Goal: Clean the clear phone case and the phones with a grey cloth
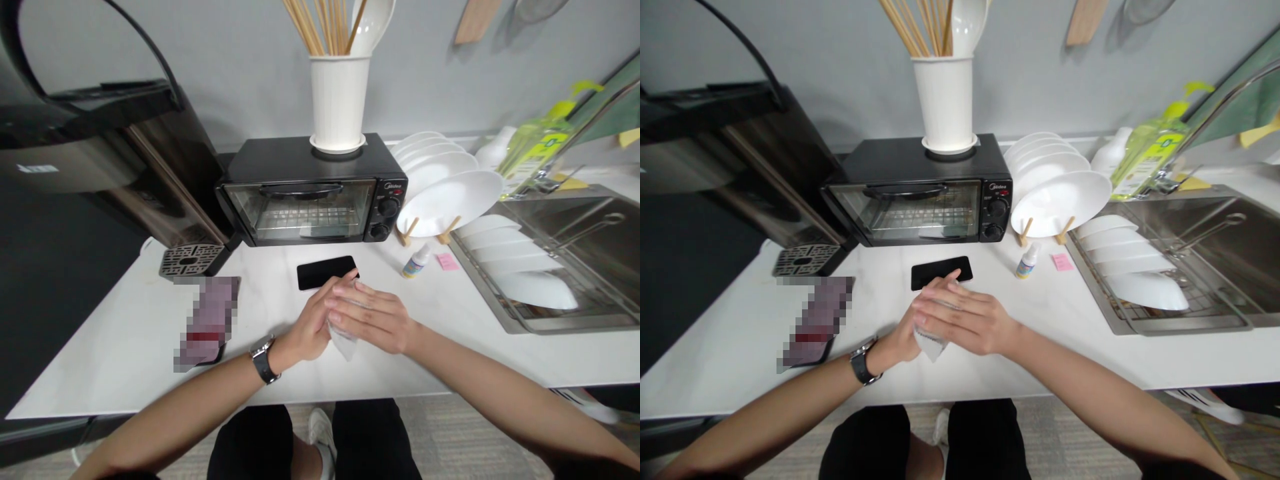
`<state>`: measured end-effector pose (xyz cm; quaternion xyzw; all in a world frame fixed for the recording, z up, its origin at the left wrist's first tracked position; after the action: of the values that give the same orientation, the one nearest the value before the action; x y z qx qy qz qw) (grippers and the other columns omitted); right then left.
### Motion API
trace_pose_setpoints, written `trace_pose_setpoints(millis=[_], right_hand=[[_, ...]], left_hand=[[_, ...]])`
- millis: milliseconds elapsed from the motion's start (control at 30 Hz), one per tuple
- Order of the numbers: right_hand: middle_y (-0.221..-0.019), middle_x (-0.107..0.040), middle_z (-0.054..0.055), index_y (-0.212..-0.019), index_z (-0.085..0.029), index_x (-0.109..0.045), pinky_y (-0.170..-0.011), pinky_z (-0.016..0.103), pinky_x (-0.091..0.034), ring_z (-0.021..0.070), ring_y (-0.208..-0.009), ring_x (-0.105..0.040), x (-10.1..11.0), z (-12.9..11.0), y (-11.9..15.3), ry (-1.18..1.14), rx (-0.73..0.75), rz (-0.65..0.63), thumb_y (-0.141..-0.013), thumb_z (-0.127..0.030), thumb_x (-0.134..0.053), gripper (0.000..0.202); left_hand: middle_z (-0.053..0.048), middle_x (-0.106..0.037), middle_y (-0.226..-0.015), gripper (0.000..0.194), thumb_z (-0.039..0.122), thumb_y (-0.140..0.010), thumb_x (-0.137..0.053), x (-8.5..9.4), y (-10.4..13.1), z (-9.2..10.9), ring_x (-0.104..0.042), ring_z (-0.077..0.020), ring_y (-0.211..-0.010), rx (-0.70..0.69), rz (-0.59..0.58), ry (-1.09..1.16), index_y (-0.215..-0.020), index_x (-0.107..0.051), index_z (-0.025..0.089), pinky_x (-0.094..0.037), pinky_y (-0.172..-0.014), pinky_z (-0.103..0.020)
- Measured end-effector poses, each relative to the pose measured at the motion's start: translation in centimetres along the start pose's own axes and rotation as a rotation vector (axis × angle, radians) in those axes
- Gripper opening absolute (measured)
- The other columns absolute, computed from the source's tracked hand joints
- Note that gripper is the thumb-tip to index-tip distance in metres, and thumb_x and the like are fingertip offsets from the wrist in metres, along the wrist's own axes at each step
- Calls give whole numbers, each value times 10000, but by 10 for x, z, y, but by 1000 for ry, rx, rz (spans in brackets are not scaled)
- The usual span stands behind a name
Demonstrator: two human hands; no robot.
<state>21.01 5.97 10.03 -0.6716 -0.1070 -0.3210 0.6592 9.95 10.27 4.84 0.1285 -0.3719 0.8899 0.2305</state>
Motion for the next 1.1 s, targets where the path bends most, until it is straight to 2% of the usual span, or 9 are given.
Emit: trace_pose_setpoints(millis=[133,300,400,500,667,833,900,1000,1100], right_hand=[[-1491,-669,131,-1627,-155,-448,-1251,511,-485,247,-1526,-481,5,24,4,38,-169,43,-1097,-65,-421,539],[-1441,-710,89,-1623,-105,-440,-1309,368,-400,200,-1530,-472,-1,1,5,-12,9,28,-1082,-90,-519,546],[-1502,-663,104,-1638,-145,-426,-1287,434,-440,224,-1530,-473,-5,11,9,-3,-78,1,-1077,-61,-498,572],[-1508,-657,118,-1655,-204,-409,-1228,500,-508,249,-1501,-514,0,26,11,3,-201,56,-1077,-45,-466,602],[-1405,-734,86,-1662,-170,-393,-1260,369,-462,219,-1454,-567,-1,5,4,-75,-29,34,-1061,-98,-571,632],[-1490,-673,120,-1652,-211,-414,-1230,525,-499,248,-1494,-531,1,27,9,-21,-201,67,-1083,-68,-468,589],[-1457,-699,120,-1648,-196,-423,-1224,492,-512,243,-1476,-553,3,23,9,-39,-177,94,-1070,-70,-512,598],[-1409,-732,100,-1666,-150,-373,-1263,382,-466,211,-1468,-558,-2,7,5,-81,-42,28,-1055,-82,-576,648],[-1466,-694,98,-1676,-183,-358,-1285,428,-444,216,-1491,-532,-3,18,8,-48,-104,6,-1077,-68,-509,628]], left_hand=[[-205,-599,-1469,891,821,-1004,-256,1,-1,-1,-620,-360,-1300,20,24,16,-1594,-474,190,-501,-1129,-543],[-173,-516,-1606,789,735,-1054,-309,-3,0,2,-580,-328,-1369,-45,-9,16,-1676,-349,252,-481,-1156,-509],[-177,-535,-1576,812,758,-1042,-293,0,-1,-2,-567,-336,-1386,7,7,23,-1651,-404,233,-477,-1157,-506],[-202,-585,-1495,882,809,-1011,-276,3,-3,-3,-605,-348,-1317,36,31,22,-1611,-458,189,-508,-1111,-505],[-164,-542,-1574,727,699,-1072,-344,-2,-3,1,-590,-331,-1356,0,-14,25,-1633,-423,244,-503,-1138,-510],[-183,-607,-1466,843,794,-1020,-275,4,-3,-5,-629,-339,-1268,63,47,59,-1590,-486,210,-520,-1097,-510],[-191,-599,-1483,853,806,-1010,-290,1,-3,-6,-612,-346,-1304,67,22,62,-1588,-488,210,-501,-1124,-517],[-183,-559,-1550,791,763,-1038,-291,-3,-3,-4,-581,-327,-1361,38,-21,79,-1587,-488,230,-477,-1163,-518],[-193,-592,-1493,824,774,-1032,-265,-1,-4,-7,-590,-330,-1333,81,-3,74,-1556,-521,192,-479,-1155,-511]])
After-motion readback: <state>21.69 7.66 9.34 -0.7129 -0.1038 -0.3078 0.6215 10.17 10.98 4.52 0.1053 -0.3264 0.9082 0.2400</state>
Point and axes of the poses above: each hand's wrist, its own y-axis away from the middle knuckle, its own x-axis out of the back of the hand, z = x × y, the point moved 9 cm from there along -y, towards the middle knuckle
